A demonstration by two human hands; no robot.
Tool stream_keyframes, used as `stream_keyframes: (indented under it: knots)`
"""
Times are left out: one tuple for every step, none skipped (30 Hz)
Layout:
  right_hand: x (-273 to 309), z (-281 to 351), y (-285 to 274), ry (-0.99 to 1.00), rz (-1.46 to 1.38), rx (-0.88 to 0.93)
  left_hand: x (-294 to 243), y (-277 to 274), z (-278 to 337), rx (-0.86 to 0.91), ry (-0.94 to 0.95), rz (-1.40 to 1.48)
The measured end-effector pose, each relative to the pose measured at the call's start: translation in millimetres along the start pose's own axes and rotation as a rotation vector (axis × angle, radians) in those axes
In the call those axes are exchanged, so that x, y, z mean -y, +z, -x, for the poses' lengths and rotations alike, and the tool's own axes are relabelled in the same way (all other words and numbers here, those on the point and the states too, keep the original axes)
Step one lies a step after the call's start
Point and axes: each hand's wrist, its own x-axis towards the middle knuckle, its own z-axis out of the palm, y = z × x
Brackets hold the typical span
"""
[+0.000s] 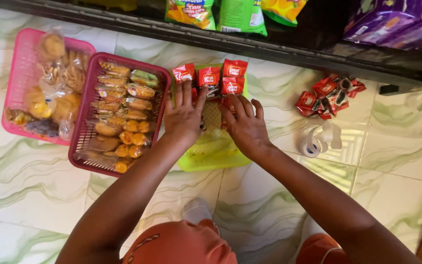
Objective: Organizing and restocking coffee packets on grocery store shelves.
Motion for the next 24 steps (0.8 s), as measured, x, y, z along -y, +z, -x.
stream_keyframes:
  knots:
    - [-6,2,-3,0.004,0.0,0.0,-1,-1,0,0.001,0.003,-0.002]
    - [-11,3,-5,0.024,-0.037,0.008,-2,-1,0,-0.002,0.005,0.014]
    - [-16,5,-7,0.044,-0.073,0.015,-2,-1,1,-0.005,0.007,0.03]
    - [-38,9,-7,0.042,-0.076,0.016,-3,-3,1,-0.003,0.004,0.03]
    - [-59,13,-6,0.123,0.003,0.036,-4,-4,2,-0.022,0.007,0.036]
    - [-80,17,-6,0.201,0.081,0.057,-6,-4,4,-0.039,0.007,0.045]
    - [-103,24,-5,0.197,0.078,0.061,-6,-7,7,-0.036,0.003,0.047]
    - [-127,31,-5,0.317,0.202,0.088,-8,-11,9,-0.047,0.005,0.069]
    - [-151,37,-6,0.437,0.326,0.114,-10,-15,11,-0.057,0.006,0.092]
    - [-159,41,-5,0.436,0.328,0.11,-13,-16,13,-0.061,0.005,0.091]
    - [-167,45,-5,0.443,0.422,0.259,-16,-17,15,-0.165,0.018,0.169]
    - [-175,48,-4,0.449,0.513,0.407,-18,-19,16,-0.27,0.031,0.243]
    - [-181,55,9,0.448,0.512,0.4,-19,-19,17,-0.275,0.029,0.24]
    - [-185,64,23,0.396,0.545,0.352,-20,-17,19,-0.389,0.051,0.271]
    - [-190,73,37,0.344,0.578,0.302,-21,-15,21,-0.503,0.072,0.301]
    - [-179,67,27,0.339,0.574,0.307,-22,-21,27,-0.498,0.066,0.302]
    - [-168,62,16,0.364,0.458,0.296,-24,-28,32,-0.523,0.063,0.387]
    - [-158,54,6,0.394,0.344,0.277,-25,-37,34,-0.555,0.066,0.469]
    - [-141,45,-13,0.395,0.342,0.275,-25,-34,33,-0.555,0.067,0.466]
    - [-125,36,-33,0.361,0.201,0.157,-26,-32,30,-0.516,0.097,0.664]
    - [-109,27,-53,0.326,0.06,0.039,-27,-29,28,-0.471,0.128,0.861]
    - [-87,20,-71,0.329,0.065,0.042,-32,-32,27,-0.469,0.132,0.866]
    - [-65,13,-89,0.244,-0.004,-0.06,-37,-35,26,-0.302,0.113,1.189]
    - [-43,2,-107,0.153,-0.072,-0.17,-40,-40,23,-0.127,0.092,1.497]
